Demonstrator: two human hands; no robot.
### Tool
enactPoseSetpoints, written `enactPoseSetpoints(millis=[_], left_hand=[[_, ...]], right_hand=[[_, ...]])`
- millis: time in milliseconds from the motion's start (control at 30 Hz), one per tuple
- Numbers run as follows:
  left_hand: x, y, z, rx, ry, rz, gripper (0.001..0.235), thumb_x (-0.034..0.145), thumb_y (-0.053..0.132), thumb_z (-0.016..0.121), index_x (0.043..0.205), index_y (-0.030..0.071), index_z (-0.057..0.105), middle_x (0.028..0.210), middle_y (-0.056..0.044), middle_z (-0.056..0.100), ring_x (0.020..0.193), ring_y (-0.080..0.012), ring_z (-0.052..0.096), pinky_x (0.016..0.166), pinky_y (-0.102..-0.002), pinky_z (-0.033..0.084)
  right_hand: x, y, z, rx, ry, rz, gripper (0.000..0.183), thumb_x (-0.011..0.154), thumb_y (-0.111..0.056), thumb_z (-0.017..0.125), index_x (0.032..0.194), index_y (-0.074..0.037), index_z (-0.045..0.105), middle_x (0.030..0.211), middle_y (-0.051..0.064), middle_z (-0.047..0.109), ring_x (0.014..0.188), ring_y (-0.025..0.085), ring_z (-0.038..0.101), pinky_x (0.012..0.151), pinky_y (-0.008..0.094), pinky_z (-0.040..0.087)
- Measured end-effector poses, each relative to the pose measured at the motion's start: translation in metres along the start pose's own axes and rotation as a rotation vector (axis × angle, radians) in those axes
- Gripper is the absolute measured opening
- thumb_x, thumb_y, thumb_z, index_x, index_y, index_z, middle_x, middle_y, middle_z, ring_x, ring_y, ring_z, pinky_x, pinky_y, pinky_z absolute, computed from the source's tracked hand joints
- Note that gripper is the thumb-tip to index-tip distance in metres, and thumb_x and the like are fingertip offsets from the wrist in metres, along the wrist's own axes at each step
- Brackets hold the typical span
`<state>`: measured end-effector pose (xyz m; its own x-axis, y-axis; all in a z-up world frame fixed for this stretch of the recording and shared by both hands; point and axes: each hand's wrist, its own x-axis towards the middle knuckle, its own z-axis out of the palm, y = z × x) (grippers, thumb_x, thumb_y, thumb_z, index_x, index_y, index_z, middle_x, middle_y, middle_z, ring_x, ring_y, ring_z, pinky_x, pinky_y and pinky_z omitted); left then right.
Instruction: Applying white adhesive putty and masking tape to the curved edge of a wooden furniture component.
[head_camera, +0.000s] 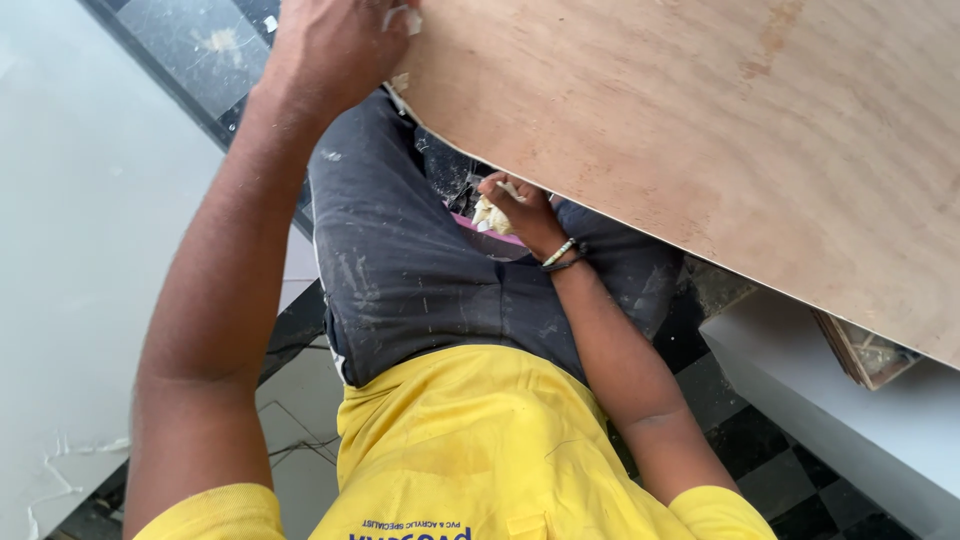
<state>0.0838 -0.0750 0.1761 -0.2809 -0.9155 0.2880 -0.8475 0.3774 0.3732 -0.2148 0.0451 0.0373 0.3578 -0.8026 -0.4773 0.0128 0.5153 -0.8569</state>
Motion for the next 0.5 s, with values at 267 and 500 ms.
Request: enactPoseSetpoints(millis=[267,500], left_hand=[[0.007,0.007,-0.022,-0.03,-0.022,0.09,0.004,0.098,0.01,0.072,0.098,0.01,0.075,0.101,-0.005,0.072,0.101,-0.0244,0.065,0.089,-0.043,0.048],[0.004,-0.001,-0.017,0.049,-0.095,0.039,0.006,0.101,0.019,0.076,0.105,0.014,0.077,0.113,-0.003,0.066,0.116,-0.0266,0.056,0.099,-0.044,0.042]], right_hand=[[0.002,0.008,-0.001,-0.156,0.07,-0.171,0.035,0.098,-0.035,0.077,0.109,-0.002,0.069,0.1,0.005,0.069,0.094,0.013,0.065,0.081,0.029,0.054],[-0.001,-0.005,0.003,-0.319,0.118,-0.2,0.056,0.094,-0.046,0.072,0.128,-0.003,0.065,0.124,0.01,0.07,0.117,0.02,0.065,0.098,0.035,0.053]])
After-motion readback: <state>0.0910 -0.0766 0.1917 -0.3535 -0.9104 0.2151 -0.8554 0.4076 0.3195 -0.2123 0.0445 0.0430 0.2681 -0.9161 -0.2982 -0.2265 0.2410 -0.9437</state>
